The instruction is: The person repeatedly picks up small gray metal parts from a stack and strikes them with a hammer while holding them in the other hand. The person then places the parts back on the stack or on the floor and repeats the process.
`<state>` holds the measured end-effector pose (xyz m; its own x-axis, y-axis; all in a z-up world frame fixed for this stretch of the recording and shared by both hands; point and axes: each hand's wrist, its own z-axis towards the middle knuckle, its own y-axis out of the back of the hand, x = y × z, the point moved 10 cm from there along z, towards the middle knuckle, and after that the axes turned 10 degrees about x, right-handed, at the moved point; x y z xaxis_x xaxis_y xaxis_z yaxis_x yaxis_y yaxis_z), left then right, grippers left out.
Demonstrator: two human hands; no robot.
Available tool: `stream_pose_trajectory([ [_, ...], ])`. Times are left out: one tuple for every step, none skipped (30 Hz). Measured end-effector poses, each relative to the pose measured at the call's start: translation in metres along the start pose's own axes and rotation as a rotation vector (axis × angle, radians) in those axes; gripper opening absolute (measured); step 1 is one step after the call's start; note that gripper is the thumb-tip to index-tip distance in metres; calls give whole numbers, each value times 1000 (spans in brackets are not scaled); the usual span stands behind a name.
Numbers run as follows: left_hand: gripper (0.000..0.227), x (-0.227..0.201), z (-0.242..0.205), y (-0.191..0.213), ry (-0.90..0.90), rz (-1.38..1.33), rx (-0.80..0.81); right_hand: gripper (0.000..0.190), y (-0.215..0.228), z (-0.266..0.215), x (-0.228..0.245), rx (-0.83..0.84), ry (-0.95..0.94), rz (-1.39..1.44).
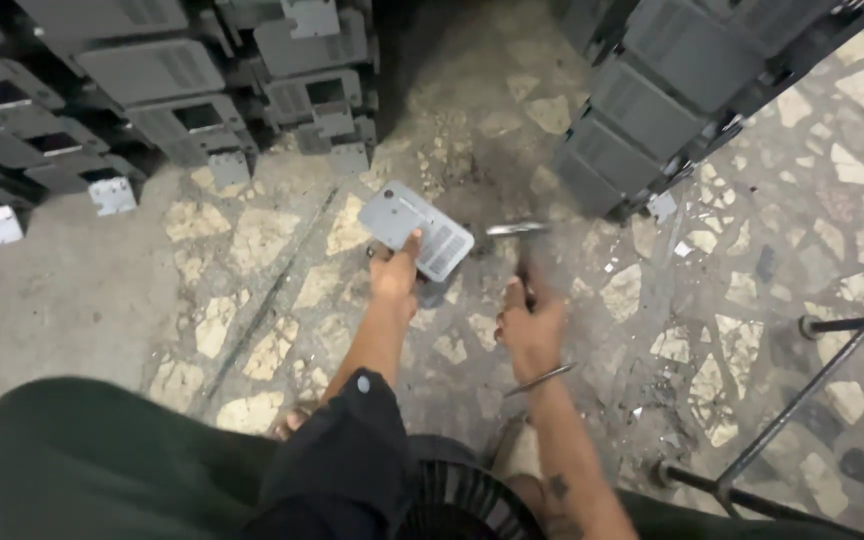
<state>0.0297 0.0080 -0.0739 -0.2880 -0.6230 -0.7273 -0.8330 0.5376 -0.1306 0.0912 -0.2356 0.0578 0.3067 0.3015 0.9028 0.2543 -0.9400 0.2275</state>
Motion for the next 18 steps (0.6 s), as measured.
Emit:
stream_pose_trajectory([
  [62,-5,-7,1,-47,-94,10,47,-9,-4,-3,84,-16,30],
  [57,-16,-12,-6,-100,-192,32,46,-16,-4,0,161,-20,61],
  [57,-9,-7,-5,-100,-194,34,46,-20,-9,2,160,-19,59],
  [60,-5,0,-3,-95,-136,22,47,-16,-14,5,58,-3,102],
  [63,-2,7,-1,-91,-79,11,49,-12,-20,7,-43,12,145],
  [63,3,10,2,-86,-79,3,49,-16,-20,-1,-38,6,142],
  [58,5,13,4,-109,-124,8,49,-26,-19,-12,23,-14,150],
  [54,3,17,0,-139,-169,24,50,-35,-14,-18,76,-26,161],
  [54,0,12,-3,-140,-169,27,50,-37,-17,-17,74,-23,162],
  [54,-2,7,-4,-145,-218,26,49,-34,-21,-17,17,-21,167],
  [54,-3,2,-5,-150,-266,26,49,-32,-24,-17,-41,-19,172],
  [54,1,5,-5,-149,-267,24,49,-34,-21,-22,-40,-21,170],
  [52,6,7,-5,-142,-251,24,48,-37,-18,-25,-21,-2,167],
  [50,10,9,0,-135,-231,20,47,-43,-17,-29,1,13,168],
  [50,10,7,3,-135,-227,14,47,-42,-23,-25,6,8,170],
  [49,10,6,0,-131,-270,21,48,-37,-26,-15,-12,41,105],
  [49,9,5,-3,-128,-313,28,49,-31,-30,-4,-30,73,40],
  [49,7,5,-6,-129,-314,30,49,-33,-29,-3,-31,75,41],
])
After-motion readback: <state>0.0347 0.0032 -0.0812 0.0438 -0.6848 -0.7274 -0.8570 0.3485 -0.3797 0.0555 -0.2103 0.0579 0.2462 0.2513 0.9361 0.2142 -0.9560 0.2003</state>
